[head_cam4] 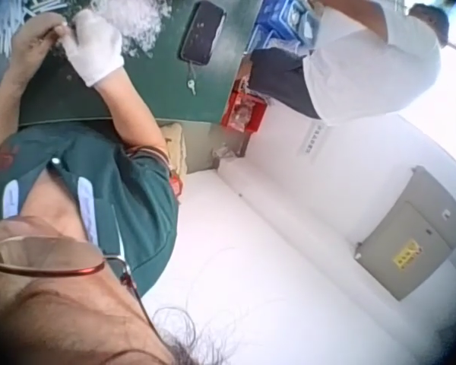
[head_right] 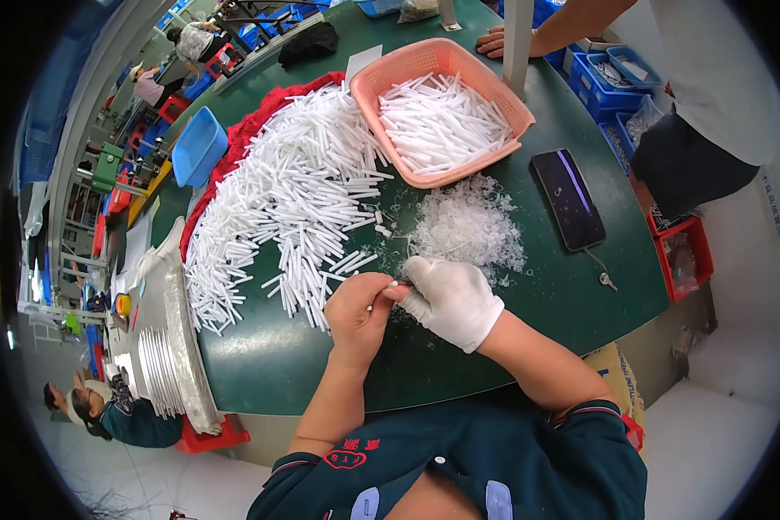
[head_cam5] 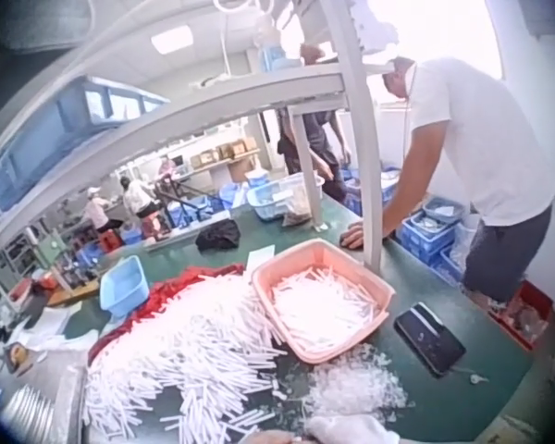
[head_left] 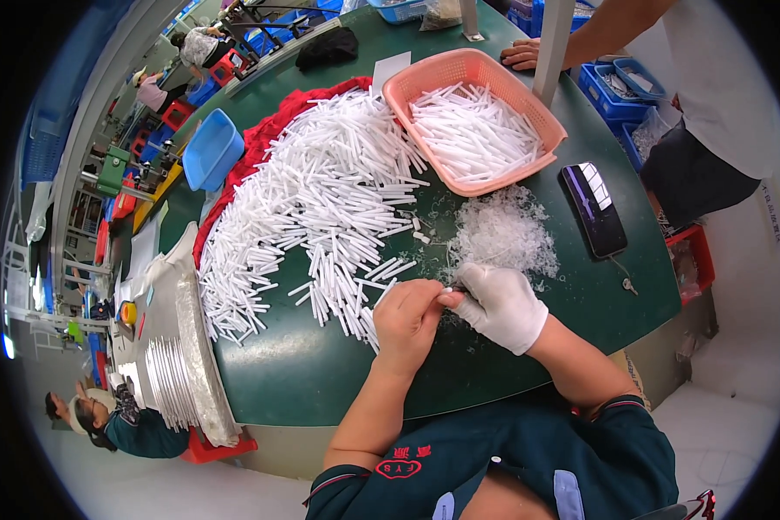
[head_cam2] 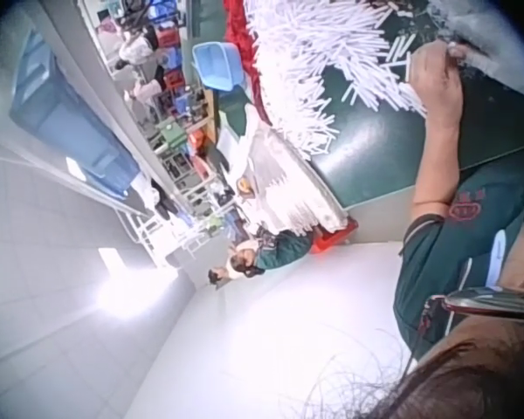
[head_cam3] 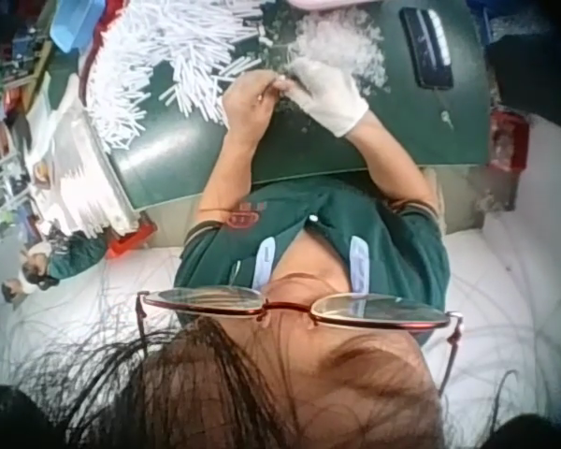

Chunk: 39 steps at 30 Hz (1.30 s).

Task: The person trims white plastic tubes by shaving them with a handheld cutter and places the trimmed tubes into a basket.

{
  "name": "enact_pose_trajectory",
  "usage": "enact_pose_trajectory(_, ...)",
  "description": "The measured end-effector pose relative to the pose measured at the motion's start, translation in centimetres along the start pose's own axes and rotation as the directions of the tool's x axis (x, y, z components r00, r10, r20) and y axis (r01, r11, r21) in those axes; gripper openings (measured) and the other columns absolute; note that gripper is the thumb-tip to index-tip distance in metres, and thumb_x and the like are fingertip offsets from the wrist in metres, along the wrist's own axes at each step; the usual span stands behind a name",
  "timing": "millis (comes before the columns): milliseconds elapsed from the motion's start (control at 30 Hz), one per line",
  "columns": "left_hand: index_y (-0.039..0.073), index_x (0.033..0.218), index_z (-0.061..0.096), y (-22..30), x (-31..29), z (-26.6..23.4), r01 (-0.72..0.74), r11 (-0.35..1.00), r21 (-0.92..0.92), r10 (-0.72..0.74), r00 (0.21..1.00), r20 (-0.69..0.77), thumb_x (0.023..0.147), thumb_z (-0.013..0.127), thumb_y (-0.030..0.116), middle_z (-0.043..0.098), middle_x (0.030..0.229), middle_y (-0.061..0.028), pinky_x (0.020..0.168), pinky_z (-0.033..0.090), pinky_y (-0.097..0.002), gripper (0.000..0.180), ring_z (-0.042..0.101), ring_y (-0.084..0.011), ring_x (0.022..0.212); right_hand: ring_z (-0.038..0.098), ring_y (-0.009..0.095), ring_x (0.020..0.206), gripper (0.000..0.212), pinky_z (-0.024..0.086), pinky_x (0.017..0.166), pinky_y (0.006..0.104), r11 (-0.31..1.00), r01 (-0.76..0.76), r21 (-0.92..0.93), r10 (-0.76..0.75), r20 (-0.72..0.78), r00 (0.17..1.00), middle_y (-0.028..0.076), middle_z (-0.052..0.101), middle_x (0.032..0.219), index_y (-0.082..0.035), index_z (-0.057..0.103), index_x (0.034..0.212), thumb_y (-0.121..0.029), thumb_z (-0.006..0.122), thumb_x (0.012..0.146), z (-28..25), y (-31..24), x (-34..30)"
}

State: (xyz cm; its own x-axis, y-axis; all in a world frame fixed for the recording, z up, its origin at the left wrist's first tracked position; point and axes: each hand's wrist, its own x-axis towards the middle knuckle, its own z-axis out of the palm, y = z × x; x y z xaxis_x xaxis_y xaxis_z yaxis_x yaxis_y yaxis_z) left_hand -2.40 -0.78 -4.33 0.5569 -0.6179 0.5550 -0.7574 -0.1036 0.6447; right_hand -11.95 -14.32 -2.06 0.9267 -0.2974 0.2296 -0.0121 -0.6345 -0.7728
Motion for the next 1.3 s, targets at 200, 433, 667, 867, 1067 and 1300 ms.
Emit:
enact_pose_trajectory(200, 0.002, 0.081, 0.063, -0.15, -0.13, 0.0, 0.004, 1.0, 0.001, -0.004, 1.0, 0.015, 0.069, 0.067, -0.005, 0.064, 0.072, -0.0069, 0.06, 0.047, -0.027, 0.015, 0.061, -0.0194, 0.065, 0.056, 0.039, 0.064, 0.03, 0.044, 0.055, 0.042, 1.0, 0.002, 0.005, -0.002, -0.042, 0.999, 0.018, 0.055, 0.068, -0.002, 0.054, 0.081, -0.031, 0.063, 0.084, 0.15, 0.05, -0.1)
enact_pose_trajectory(433, 0.002, 0.081, 0.064, -0.2, -0.1, -0.02, 0.001, 1.0, 0.026, -0.002, 1.0, 0.022, 0.068, 0.065, -0.008, 0.065, 0.073, -0.0061, 0.06, 0.048, -0.027, 0.016, 0.062, -0.0189, 0.066, 0.056, 0.039, 0.065, 0.029, 0.044, 0.055, 0.0421, 0.999, -0.014, -0.035, 0.014, -0.002, 1.0, 0.018, 0.056, 0.068, -0.003, 0.054, 0.081, -0.031, 0.063, 0.084, 0.05, 0.18, -0.01)
enact_pose_trajectory(667, 0.003, 0.081, 0.064, -0.16, -0.05, -0.07, -0.008, 1.0, 0.003, 0.008, 0.999, 0.033, 0.069, 0.064, -0.008, 0.066, 0.073, -0.0054, 0.061, 0.048, -0.0273, 0.016, 0.062, -0.0191, 0.066, 0.056, 0.04, 0.065, 0.028, 0.044, 0.055, 0.043, 0.997, -0.019, -0.068, 0.019, 0.003, 1.0, 0.019, 0.056, 0.068, -0.002, 0.053, 0.08, -0.028, 0.063, 0.083, -0.01, 0.15, -0.03)
enact_pose_trajectory(867, 0.002, 0.085, 0.063, -0.19, -0.12, -0.15, -0.017, 1.0, -0.009, 0.018, 0.999, 0.044, 0.07, 0.062, -0.008, 0.067, 0.075, -0.0057, 0.063, 0.049, -0.0278, 0.018, 0.063, -0.0196, 0.067, 0.056, 0.039, 0.064, 0.029, 0.044, 0.054, 0.0439, 0.995, -0.005, -0.102, 0.006, 0.014, 1.0, 0.018, 0.055, 0.067, -0.003, 0.051, 0.078, -0.029, 0.062, 0.084, -0.08, 0.1, 0.0)
enact_pose_trajectory(1067, 0.001, 0.085, 0.063, -0.07, 0.13, -0.17, -0.036, 0.998, -0.042, 0.039, 0.997, 0.059, 0.071, 0.062, -0.008, 0.067, 0.075, -0.0056, 0.063, 0.049, -0.0277, 0.018, 0.063, -0.0196, 0.068, 0.056, 0.039, 0.061, 0.033, 0.044, 0.053, 0.0447, 0.984, 0.011, -0.178, -0.007, 0.022, 1.0, 0.018, 0.054, 0.064, -0.004, 0.049, 0.075, -0.033, 0.058, 0.086, -0.16, 0.04, 0.08)
enact_pose_trajectory(1300, 0.001, 0.086, 0.063, 0.09, 0.2, -0.23, -0.013, 0.997, -0.071, 0.016, 0.999, 0.052, 0.071, 0.063, -0.007, 0.066, 0.074, -0.0061, 0.061, 0.048, -0.0262, 0.016, 0.061, -0.0177, 0.064, 0.055, 0.04, 0.06, 0.034, 0.043, 0.052, 0.0448, 0.991, -0.019, -0.132, 0.029, 0.076, 0.997, 0.019, 0.055, 0.065, -0.004, 0.05, 0.073, -0.034, 0.058, 0.086, -0.35, -0.02, 0.19)
